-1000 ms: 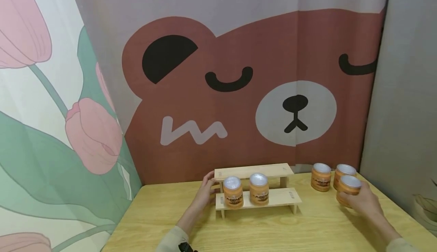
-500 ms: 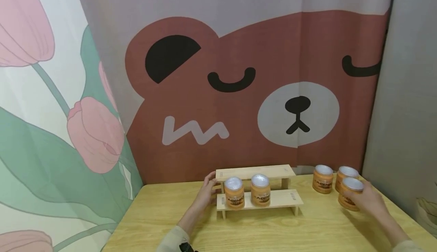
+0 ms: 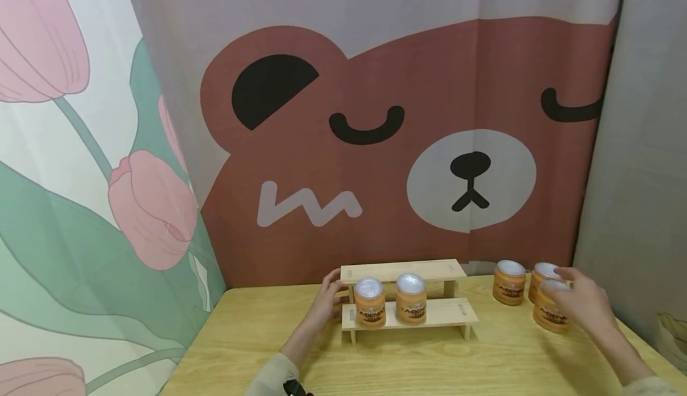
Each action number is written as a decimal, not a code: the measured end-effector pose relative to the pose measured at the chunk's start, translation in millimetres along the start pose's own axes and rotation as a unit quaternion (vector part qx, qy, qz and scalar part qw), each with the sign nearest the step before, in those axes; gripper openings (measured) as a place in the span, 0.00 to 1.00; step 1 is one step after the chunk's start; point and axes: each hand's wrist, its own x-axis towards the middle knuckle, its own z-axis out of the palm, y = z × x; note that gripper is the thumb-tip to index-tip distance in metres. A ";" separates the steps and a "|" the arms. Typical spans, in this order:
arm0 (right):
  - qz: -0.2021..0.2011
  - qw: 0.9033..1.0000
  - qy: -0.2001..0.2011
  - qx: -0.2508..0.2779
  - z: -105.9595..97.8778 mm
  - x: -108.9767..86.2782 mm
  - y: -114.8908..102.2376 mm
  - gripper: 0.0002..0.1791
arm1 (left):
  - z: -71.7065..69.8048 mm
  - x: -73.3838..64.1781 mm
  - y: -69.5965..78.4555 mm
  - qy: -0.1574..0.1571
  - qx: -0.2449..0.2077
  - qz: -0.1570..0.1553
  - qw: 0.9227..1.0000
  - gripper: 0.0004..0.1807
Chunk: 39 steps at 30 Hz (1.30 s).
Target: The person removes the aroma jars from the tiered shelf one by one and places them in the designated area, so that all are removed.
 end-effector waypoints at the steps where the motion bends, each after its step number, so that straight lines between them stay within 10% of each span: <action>1: -0.008 1.000 0.006 -0.002 0.7 -0.5 -4.0 0.37 | -0.3 -0.5 -0.3 -0.001 0.002 0.000 1.000 0.31; 29: -0.111 0.989 0.030 0.098 69.4 -35.6 -94.7 0.19 | 0.6 -1.8 -1.0 0.002 -0.003 -0.006 1.000 0.32; 39: -0.078 0.985 -0.054 0.144 97.4 -44.3 -113.2 0.32 | 1.1 -0.4 0.2 0.012 -0.003 -0.010 1.000 0.31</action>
